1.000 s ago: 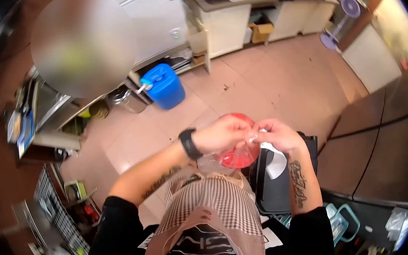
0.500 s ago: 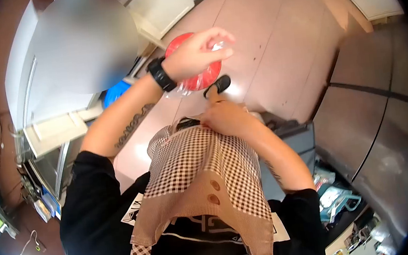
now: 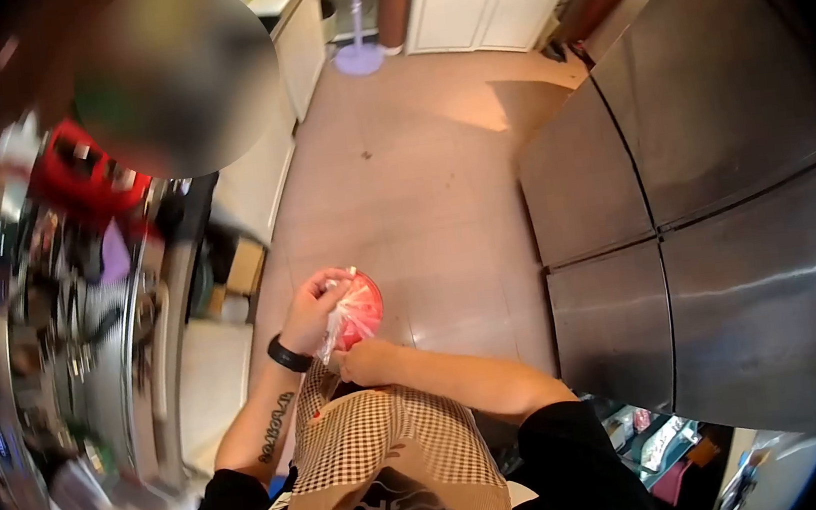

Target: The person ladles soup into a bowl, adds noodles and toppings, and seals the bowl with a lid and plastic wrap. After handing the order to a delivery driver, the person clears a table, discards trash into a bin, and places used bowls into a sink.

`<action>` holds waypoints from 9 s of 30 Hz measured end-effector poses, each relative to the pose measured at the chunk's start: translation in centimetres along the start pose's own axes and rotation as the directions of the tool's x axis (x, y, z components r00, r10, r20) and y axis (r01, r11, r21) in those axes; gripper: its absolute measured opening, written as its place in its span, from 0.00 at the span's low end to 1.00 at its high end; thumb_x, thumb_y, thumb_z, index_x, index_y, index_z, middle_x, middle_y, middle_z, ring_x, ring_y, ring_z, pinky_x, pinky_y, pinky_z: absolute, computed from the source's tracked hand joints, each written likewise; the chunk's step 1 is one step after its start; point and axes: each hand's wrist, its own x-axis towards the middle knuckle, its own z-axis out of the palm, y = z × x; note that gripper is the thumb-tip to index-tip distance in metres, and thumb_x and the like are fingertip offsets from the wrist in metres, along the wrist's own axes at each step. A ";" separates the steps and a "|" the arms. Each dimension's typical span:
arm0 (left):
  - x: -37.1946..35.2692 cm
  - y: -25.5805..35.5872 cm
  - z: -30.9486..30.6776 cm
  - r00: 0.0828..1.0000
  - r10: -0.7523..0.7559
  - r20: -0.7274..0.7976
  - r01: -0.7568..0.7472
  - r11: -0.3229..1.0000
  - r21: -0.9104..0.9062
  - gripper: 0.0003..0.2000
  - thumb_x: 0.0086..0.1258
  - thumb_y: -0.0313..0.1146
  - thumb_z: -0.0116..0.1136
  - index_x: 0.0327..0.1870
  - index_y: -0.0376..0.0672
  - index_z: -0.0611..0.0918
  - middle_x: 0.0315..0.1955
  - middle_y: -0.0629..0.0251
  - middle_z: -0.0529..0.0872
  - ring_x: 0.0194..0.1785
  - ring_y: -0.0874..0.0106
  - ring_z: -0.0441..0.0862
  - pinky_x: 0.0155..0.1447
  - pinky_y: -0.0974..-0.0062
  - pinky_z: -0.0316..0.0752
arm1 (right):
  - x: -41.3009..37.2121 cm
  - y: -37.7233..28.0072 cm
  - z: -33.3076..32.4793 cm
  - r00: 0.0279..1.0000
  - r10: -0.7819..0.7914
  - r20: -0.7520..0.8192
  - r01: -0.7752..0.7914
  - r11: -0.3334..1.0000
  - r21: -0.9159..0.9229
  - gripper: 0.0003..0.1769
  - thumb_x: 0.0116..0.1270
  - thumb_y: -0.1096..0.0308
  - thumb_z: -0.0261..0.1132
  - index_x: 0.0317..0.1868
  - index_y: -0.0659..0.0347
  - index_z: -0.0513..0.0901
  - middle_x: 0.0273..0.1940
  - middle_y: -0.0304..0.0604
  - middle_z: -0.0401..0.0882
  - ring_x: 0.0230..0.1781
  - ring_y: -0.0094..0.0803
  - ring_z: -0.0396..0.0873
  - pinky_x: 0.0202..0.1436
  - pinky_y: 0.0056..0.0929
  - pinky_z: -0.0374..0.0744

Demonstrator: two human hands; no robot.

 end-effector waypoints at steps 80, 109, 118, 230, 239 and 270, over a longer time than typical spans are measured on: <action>157.0 18.6 66.1 0.952 -0.108 -0.287 0.064 0.985 -0.159 0.21 0.80 0.45 0.38 0.62 0.40 0.74 0.39 0.66 0.82 0.43 0.75 0.81 0.48 0.77 0.71 | -56.3 157.9 -91.6 0.432 0.862 -0.267 -0.317 0.422 0.849 0.13 0.68 0.64 0.64 0.47 0.65 0.83 0.31 0.44 0.86 0.26 0.25 0.80 0.32 0.25 0.77; 156.8 15.7 64.2 0.840 -0.096 -0.534 0.145 0.988 0.052 0.10 0.72 0.29 0.56 0.51 0.37 0.79 0.40 0.68 0.82 0.44 0.79 0.78 0.51 0.81 0.72 | -54.6 156.1 -96.5 0.736 0.569 -0.368 -0.467 0.819 0.333 0.29 0.65 0.56 0.64 0.67 0.45 0.71 0.33 0.54 0.84 0.37 0.51 0.83 0.43 0.43 0.79; 156.1 15.9 63.1 0.842 -0.119 -0.526 0.156 0.987 0.025 0.10 0.72 0.29 0.56 0.50 0.37 0.80 0.42 0.71 0.81 0.43 0.81 0.76 0.50 0.82 0.71 | -55.2 156.4 -96.2 0.714 0.574 -0.402 -0.494 0.819 0.292 0.27 0.65 0.56 0.65 0.64 0.48 0.74 0.31 0.53 0.84 0.36 0.52 0.83 0.44 0.44 0.79; 149.0 16.4 86.5 0.434 0.264 -0.861 -0.385 0.919 0.087 0.05 0.74 0.29 0.54 0.43 0.37 0.79 0.38 0.66 0.82 0.42 0.77 0.77 0.50 0.76 0.71 | -58.9 160.5 -95.2 0.700 -0.144 -0.700 0.046 0.987 -0.157 0.21 0.61 0.61 0.66 0.55 0.57 0.79 0.65 0.54 0.65 0.73 0.53 0.55 0.74 0.50 0.57; 148.2 16.2 82.9 0.476 0.197 -0.857 -0.394 0.919 -0.008 0.05 0.74 0.27 0.53 0.42 0.36 0.79 0.40 0.66 0.82 0.45 0.77 0.77 0.56 0.76 0.69 | -63.5 161.1 -95.5 0.685 0.232 -0.690 -0.144 0.972 0.184 0.19 0.63 0.68 0.64 0.54 0.61 0.78 0.42 0.48 0.74 0.45 0.42 0.76 0.49 0.37 0.76; 149.1 16.9 80.1 0.667 0.224 -0.711 -0.326 0.945 -0.008 0.04 0.74 0.27 0.53 0.40 0.38 0.80 0.40 0.67 0.83 0.46 0.79 0.76 0.56 0.78 0.67 | -77.4 173.1 -99.1 0.186 0.613 -0.768 -0.058 0.787 0.614 0.25 0.65 0.71 0.64 0.62 0.66 0.72 0.46 0.38 0.77 0.43 0.22 0.75 0.46 0.21 0.75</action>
